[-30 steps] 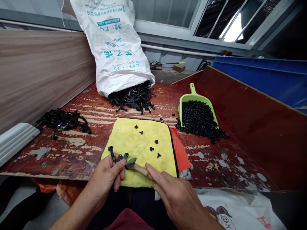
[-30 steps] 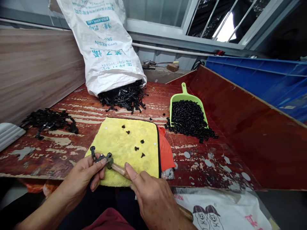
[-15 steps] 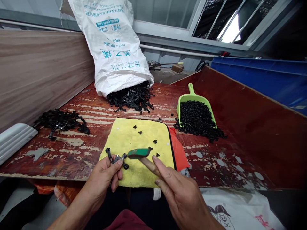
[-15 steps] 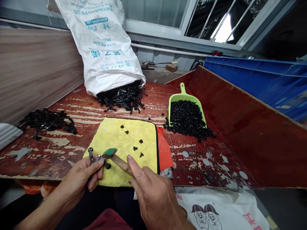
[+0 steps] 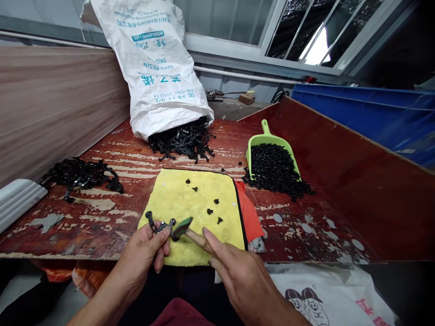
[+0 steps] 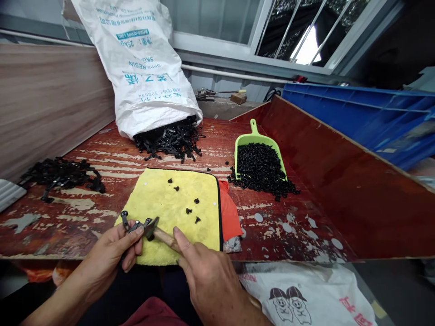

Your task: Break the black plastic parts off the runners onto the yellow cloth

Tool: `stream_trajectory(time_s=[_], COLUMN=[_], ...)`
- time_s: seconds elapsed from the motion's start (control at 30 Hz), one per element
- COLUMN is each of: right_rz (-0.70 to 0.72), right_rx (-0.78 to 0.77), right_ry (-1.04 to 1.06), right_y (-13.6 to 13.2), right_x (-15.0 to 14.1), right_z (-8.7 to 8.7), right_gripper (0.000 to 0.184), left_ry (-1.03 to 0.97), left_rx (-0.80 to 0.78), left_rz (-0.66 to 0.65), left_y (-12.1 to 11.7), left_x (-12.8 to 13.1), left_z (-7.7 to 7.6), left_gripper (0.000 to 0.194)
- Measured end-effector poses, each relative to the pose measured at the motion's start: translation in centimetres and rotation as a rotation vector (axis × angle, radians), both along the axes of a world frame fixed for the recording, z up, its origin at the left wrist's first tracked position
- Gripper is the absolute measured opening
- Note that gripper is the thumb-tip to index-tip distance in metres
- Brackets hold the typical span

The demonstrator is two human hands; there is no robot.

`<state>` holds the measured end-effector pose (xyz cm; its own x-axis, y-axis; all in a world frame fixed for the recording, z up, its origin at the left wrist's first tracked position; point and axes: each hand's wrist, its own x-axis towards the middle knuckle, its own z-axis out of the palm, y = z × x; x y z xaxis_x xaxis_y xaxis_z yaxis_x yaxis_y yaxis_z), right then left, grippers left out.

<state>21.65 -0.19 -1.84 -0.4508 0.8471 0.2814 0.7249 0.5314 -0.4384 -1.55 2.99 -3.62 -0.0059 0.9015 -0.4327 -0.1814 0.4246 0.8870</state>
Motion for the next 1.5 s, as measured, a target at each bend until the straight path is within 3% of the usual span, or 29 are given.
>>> stream_trajectory(time_s=[0.2,0.37,0.5,0.63,0.73,0.83,0.93,1.1,1.2,1.3,1.4,1.5], right_rz=[-0.004,-0.049,-0.272,-0.502,-0.587,-0.602,-0.513,-0.248,-0.060,0.057,0.079,0.094], right_rx=[-0.083,-0.233,-0.138,-0.069,-0.115,-0.133,-0.137,-0.196,-0.165,-0.096,-0.004,0.062], right_ry=[0.027,0.186,0.116,-0.055,-0.133,-0.117,-0.032,0.038,0.028,-0.003,0.007,-0.036], right_y=[-0.3,0.1,1.1,1.6,1.4,0.9,0.3,-0.2,-0.4,-0.4,0.0,0.5], right_x=[-0.4,0.9,5.0,10.5,13.7,14.9,13.7,8.6,5.5,3.3,1.7,0.3], right_z=[-0.4,1.0,1.4,-0.7,-2.4,-2.9,-2.1,-0.6,-0.1,0.8,1.8,1.5], right_gripper=[0.052,0.056,0.048,0.049,0.052,0.054,0.052,0.052,0.055,0.056,0.055,0.053], left_ry=[0.005,-0.105,-0.412,-0.713,-0.826,-0.862,-0.766,-0.195,0.051,0.091,0.085,0.078], left_rx=[0.003,-0.030,-0.190,-0.327,-0.364,-0.375,-0.329,-0.084,0.010,0.023,0.037,0.041], left_rz=[-0.014,-0.031,0.033,0.200,0.265,0.264,0.207,0.031,0.026,0.043,0.064,0.047], left_y=[0.1,0.2,0.3,0.1,-0.2,-0.5,-0.6,-0.8,-0.9,-1.1,-1.2,-1.0], left_x=[0.0,-0.6,-1.9,-3.1,-3.5,-3.4,-2.6,-0.5,0.0,-0.1,-0.2,-0.2], left_z=[0.0,0.0,0.9,2.4,2.9,3.2,3.1,1.5,0.3,-0.4,-0.5,-0.5], left_gripper=[0.051,0.047,0.031,0.027,0.032,0.026,0.015,0.037,0.042,0.041,0.041,0.040])
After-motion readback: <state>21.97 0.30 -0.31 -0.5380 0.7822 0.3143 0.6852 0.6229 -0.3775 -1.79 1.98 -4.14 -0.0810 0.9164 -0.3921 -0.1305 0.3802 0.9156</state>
